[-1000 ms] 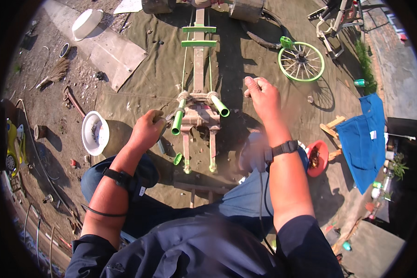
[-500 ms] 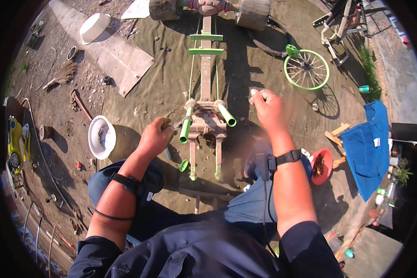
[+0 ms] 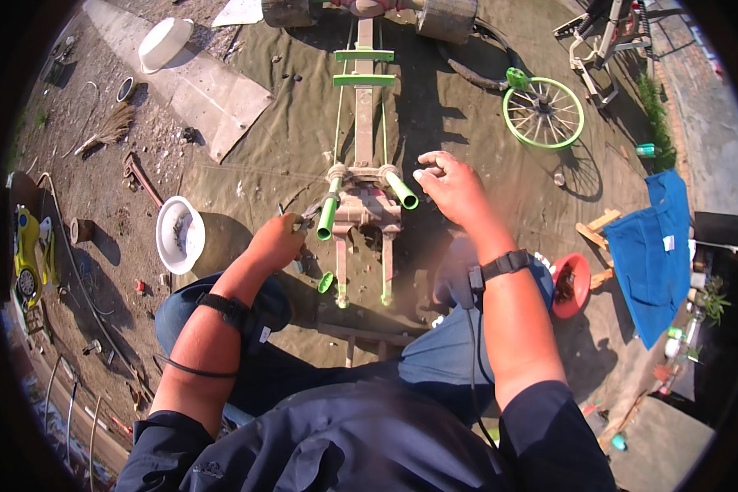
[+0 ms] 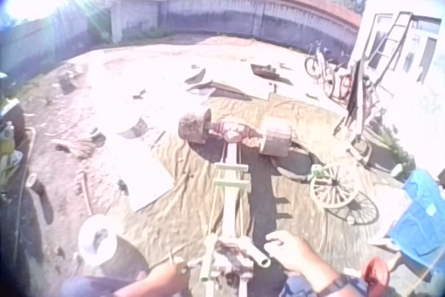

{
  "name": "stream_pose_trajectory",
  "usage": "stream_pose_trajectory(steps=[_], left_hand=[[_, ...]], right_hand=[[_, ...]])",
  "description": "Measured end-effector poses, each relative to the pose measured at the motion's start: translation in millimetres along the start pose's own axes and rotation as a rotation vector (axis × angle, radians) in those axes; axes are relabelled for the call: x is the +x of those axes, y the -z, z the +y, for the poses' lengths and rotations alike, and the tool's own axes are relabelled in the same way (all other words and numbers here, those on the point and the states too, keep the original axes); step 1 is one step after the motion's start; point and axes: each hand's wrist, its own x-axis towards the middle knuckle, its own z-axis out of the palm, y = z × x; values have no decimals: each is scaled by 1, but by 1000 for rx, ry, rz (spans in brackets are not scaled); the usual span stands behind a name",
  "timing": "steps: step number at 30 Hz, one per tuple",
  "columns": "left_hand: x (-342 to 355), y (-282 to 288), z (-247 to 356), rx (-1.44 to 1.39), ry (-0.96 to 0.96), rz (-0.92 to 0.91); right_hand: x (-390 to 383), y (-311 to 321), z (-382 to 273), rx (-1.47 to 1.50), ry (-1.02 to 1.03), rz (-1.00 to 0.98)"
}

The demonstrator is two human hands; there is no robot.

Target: The person works on a green bicycle frame, using a screwdriver to remove and install components near the handlebars. They handle a pink part and a green tube, adjusting and securing them to the frame.

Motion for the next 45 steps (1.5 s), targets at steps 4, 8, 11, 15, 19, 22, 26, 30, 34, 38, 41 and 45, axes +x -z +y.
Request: stream_pose_trajectory(steps=[4,8,11,15,19,22,26,30,34,38,41,45], left_hand=[[0,-4,-5,-9,-14,34],[-2,-1,2,31,-14,42],[-3,0,4,59,-24,60],[-8,3,10,110,0,73],[-6,4,15,217,-45,171],[8,1,6,214,-158,197],[25,1,15,178,-217,83],[39,-2,17,150,-231,46],[52,-7,15,109,-209,-9],[56,-9,13,51,-190,-33],[61,-11,11,37,-182,-45],[68,-17,2,52,-199,-40]], right_hand=[[-6,-5,-13,-179,54,-69],[-7,-5,-15,-135,88,-127],[-5,-5,-12,-135,178,-150],[-10,-16,-22,-215,257,-150],[-19,-30,-29,-297,322,-122],[-18,-35,-34,-296,307,-104],[-16,-39,-30,-249,306,-45],[-12,-40,-23,-263,381,-56],[-7,-39,-20,-266,451,-115],[-8,-38,-20,-213,406,-135],[-6,-39,-16,-207,432,-162],[-8,-39,-15,-183,430,-161]])
